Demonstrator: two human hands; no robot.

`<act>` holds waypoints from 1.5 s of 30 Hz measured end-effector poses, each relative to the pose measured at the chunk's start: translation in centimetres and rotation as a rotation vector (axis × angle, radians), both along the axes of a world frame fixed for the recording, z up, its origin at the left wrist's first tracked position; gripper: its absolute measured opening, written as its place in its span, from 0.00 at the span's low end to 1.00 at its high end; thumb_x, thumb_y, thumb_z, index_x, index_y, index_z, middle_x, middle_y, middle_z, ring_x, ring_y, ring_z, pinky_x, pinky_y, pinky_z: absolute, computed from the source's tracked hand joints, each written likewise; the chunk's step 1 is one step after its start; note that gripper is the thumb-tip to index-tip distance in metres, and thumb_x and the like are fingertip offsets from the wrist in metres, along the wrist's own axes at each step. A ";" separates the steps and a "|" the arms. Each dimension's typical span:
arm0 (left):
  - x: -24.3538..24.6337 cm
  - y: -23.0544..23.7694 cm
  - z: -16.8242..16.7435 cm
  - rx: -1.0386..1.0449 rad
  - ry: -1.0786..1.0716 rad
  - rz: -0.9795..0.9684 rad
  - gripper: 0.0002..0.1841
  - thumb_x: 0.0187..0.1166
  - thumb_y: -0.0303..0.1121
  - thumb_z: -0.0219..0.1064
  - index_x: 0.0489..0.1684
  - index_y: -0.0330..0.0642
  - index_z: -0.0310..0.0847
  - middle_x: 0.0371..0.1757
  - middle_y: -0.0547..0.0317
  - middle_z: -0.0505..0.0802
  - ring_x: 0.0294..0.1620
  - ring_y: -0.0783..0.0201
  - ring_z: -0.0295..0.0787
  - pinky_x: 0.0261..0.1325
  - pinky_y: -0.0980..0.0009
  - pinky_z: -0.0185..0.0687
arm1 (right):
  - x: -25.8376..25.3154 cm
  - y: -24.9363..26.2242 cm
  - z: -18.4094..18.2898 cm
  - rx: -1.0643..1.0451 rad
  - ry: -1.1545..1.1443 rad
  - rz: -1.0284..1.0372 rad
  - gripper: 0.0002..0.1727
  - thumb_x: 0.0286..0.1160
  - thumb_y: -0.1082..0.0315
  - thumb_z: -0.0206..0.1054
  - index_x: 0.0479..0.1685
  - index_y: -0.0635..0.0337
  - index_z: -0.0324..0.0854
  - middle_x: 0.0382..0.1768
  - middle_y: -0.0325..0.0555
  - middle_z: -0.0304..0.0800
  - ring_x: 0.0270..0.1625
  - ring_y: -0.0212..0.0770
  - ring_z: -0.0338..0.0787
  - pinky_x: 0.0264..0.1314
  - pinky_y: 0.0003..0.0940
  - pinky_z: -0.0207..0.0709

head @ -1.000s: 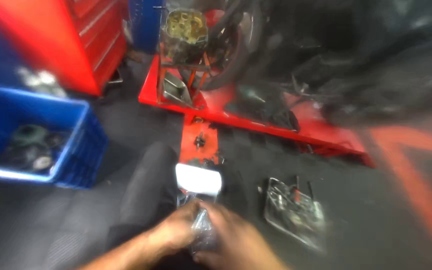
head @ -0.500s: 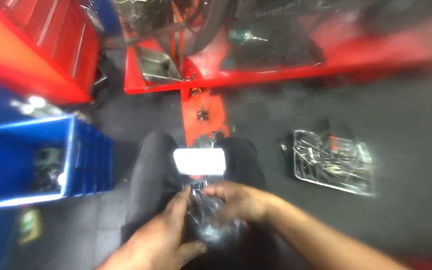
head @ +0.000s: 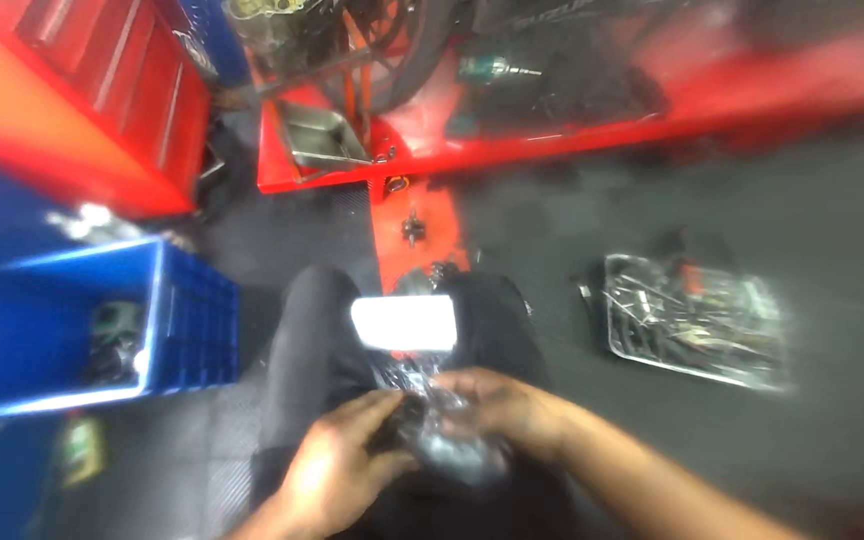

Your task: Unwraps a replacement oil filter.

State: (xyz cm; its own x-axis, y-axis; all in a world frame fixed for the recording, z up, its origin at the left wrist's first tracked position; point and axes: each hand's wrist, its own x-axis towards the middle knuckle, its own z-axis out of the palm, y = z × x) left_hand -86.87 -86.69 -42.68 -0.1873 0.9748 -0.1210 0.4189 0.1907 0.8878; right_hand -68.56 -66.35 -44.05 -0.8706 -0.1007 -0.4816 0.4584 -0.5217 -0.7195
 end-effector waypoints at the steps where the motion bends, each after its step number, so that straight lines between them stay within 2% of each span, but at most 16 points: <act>1: 0.2 0.0 -0.2 0.114 0.015 -0.011 0.26 0.75 0.41 0.77 0.72 0.42 0.84 0.75 0.54 0.87 0.72 0.66 0.86 0.75 0.67 0.85 | 0.0 -0.2 0.6 0.062 -0.023 -0.010 0.16 0.74 0.59 0.74 0.60 0.47 0.85 0.42 0.41 0.93 0.29 0.31 0.89 0.23 0.25 0.82; 6: 2.0 0.4 -1.2 0.370 -0.004 -0.065 0.07 0.82 0.31 0.69 0.46 0.39 0.92 0.75 0.42 0.86 0.76 0.53 0.84 0.78 0.59 0.83 | -0.2 -1.2 0.7 0.171 -0.072 -0.004 0.17 0.78 0.52 0.71 0.58 0.49 0.83 0.43 0.40 0.90 0.36 0.32 0.90 0.34 0.28 0.86; 10: 2.0 -0.3 -1.8 0.280 0.067 -0.071 0.10 0.89 0.34 0.60 0.46 0.39 0.85 0.77 0.42 0.83 0.78 0.54 0.82 0.78 0.61 0.82 | -0.2 -1.4 0.1 0.113 -0.119 -0.072 0.15 0.81 0.49 0.67 0.52 0.49 0.84 0.35 0.41 0.89 0.23 0.30 0.83 0.18 0.23 0.76; 12: 1.6 -0.5 -1.7 0.220 0.015 -0.068 0.10 0.89 0.36 0.60 0.50 0.38 0.83 0.79 0.40 0.80 0.79 0.54 0.80 0.78 0.61 0.82 | -0.4 -1.4 0.1 0.056 -0.120 -0.081 0.13 0.82 0.51 0.65 0.48 0.48 0.84 0.34 0.39 0.88 0.23 0.29 0.84 0.18 0.22 0.76; 14: 1.3 -0.7 -1.8 0.208 -0.009 -0.090 0.17 0.83 0.43 0.69 0.56 0.39 0.83 0.83 0.38 0.76 0.81 0.52 0.78 0.78 0.59 0.83 | -0.3 -1.2 -0.4 -0.002 -0.092 -0.081 0.12 0.81 0.51 0.67 0.47 0.48 0.83 0.33 0.40 0.88 0.23 0.28 0.84 0.18 0.23 0.77; 16: 1.1 -0.7 -2.2 0.257 0.044 -0.085 0.17 0.78 0.44 0.75 0.50 0.38 0.84 0.81 0.38 0.79 0.78 0.53 0.82 0.76 0.60 0.85 | -0.2 -1.0 -1.0 -0.061 -0.047 -0.076 0.12 0.78 0.52 0.70 0.49 0.49 0.83 0.34 0.41 0.88 0.23 0.29 0.84 0.19 0.23 0.78; 20: 1.2 -0.5 -2.4 0.387 0.021 -0.054 0.08 0.84 0.33 0.67 0.40 0.36 0.84 0.74 0.39 0.86 0.75 0.51 0.85 0.77 0.58 0.84 | 0.2 -0.6 -1.6 -0.142 0.021 -0.076 0.17 0.71 0.56 0.76 0.57 0.47 0.83 0.37 0.40 0.90 0.27 0.28 0.87 0.23 0.23 0.81; 24: 1.4 -0.5 -1.6 0.326 -0.063 0.063 0.10 0.88 0.37 0.62 0.41 0.39 0.77 0.71 0.42 0.87 0.74 0.50 0.85 0.75 0.56 0.86 | 0.1 -0.7 -1.4 -0.157 -0.033 -0.121 0.22 0.65 0.62 0.80 0.60 0.48 0.82 0.39 0.42 0.91 0.25 0.29 0.86 0.21 0.22 0.79; 27: 1.0 -0.5 -0.9 0.263 -0.162 0.127 0.10 0.90 0.37 0.59 0.42 0.39 0.77 0.67 0.46 0.91 0.68 0.52 0.90 0.69 0.57 0.90 | 0.0 -0.8 -1.6 -0.179 -0.063 -0.157 0.23 0.63 0.65 0.79 0.61 0.49 0.81 0.39 0.46 0.90 0.23 0.29 0.84 0.20 0.22 0.78; 30: 0.9 -0.3 -0.2 0.261 -0.315 0.234 0.10 0.93 0.38 0.54 0.46 0.42 0.73 0.48 0.50 0.97 0.48 0.53 0.98 0.51 0.58 0.98 | -0.3 -0.7 -2.0 -0.166 -0.076 -0.141 0.24 0.62 0.69 0.76 0.61 0.48 0.80 0.41 0.46 0.90 0.24 0.29 0.83 0.18 0.21 0.75; 32: 1.3 -0.3 -0.1 0.295 -0.354 0.227 0.09 0.92 0.37 0.55 0.48 0.42 0.74 0.42 0.52 0.96 0.42 0.55 0.98 0.46 0.59 0.98 | -0.3 -0.7 -2.1 -0.139 -0.071 -0.113 0.24 0.60 0.70 0.75 0.61 0.48 0.81 0.41 0.43 0.89 0.23 0.27 0.82 0.17 0.20 0.72; 35: 0.9 -0.6 -0.9 0.335 -0.287 0.120 0.08 0.87 0.35 0.64 0.52 0.40 0.80 0.51 0.51 0.94 0.51 0.57 0.95 0.53 0.60 0.96 | -0.4 -0.5 -1.9 -0.129 -0.084 -0.068 0.20 0.64 0.70 0.74 0.58 0.49 0.81 0.36 0.42 0.89 0.19 0.26 0.77 0.15 0.19 0.68; 37: 0.4 -1.0 -1.7 0.346 -0.251 0.007 0.19 0.73 0.39 0.79 0.56 0.40 0.83 0.64 0.48 0.88 0.64 0.56 0.90 0.62 0.61 0.94 | -0.4 -0.2 -2.0 -0.152 -0.093 -0.068 0.17 0.66 0.68 0.73 0.56 0.48 0.81 0.32 0.42 0.87 0.16 0.26 0.74 0.13 0.20 0.66; 39: 0.4 -1.2 -2.1 0.336 -0.220 -0.023 0.27 0.61 0.39 0.88 0.58 0.42 0.82 0.72 0.46 0.84 0.71 0.55 0.85 0.66 0.62 0.91 | -0.2 0.1 -2.4 -0.219 -0.056 -0.084 0.17 0.67 0.68 0.71 0.56 0.48 0.80 0.35 0.43 0.89 0.21 0.26 0.81 0.15 0.20 0.70; 42: 0.6 -0.9 -2.3 0.300 -0.283 0.063 0.21 0.64 0.26 0.84 0.53 0.39 0.81 0.71 0.41 0.85 0.67 0.51 0.89 0.61 0.60 0.95 | -0.1 0.2 -2.9 -0.333 0.009 -0.122 0.17 0.70 0.67 0.70 0.58 0.47 0.79 0.38 0.44 0.89 0.24 0.26 0.84 0.16 0.19 0.74; 45: 0.2 -0.6 -2.1 0.237 -0.268 0.081 0.09 0.71 0.28 0.79 0.40 0.38 0.85 0.64 0.43 0.91 0.65 0.53 0.91 0.65 0.60 0.92 | -0.1 0.4 -3.1 -0.381 0.028 -0.153 0.18 0.69 0.67 0.70 0.59 0.46 0.79 0.39 0.44 0.89 0.25 0.26 0.86 0.18 0.20 0.77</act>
State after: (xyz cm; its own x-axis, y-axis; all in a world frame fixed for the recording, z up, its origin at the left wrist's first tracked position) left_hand -86.67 -87.27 -44.82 -0.2572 0.9650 0.0513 0.1576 -0.0104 0.9874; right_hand -68.67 -65.99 -47.11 -0.9017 -0.1355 -0.4105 0.3376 -0.8139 -0.4729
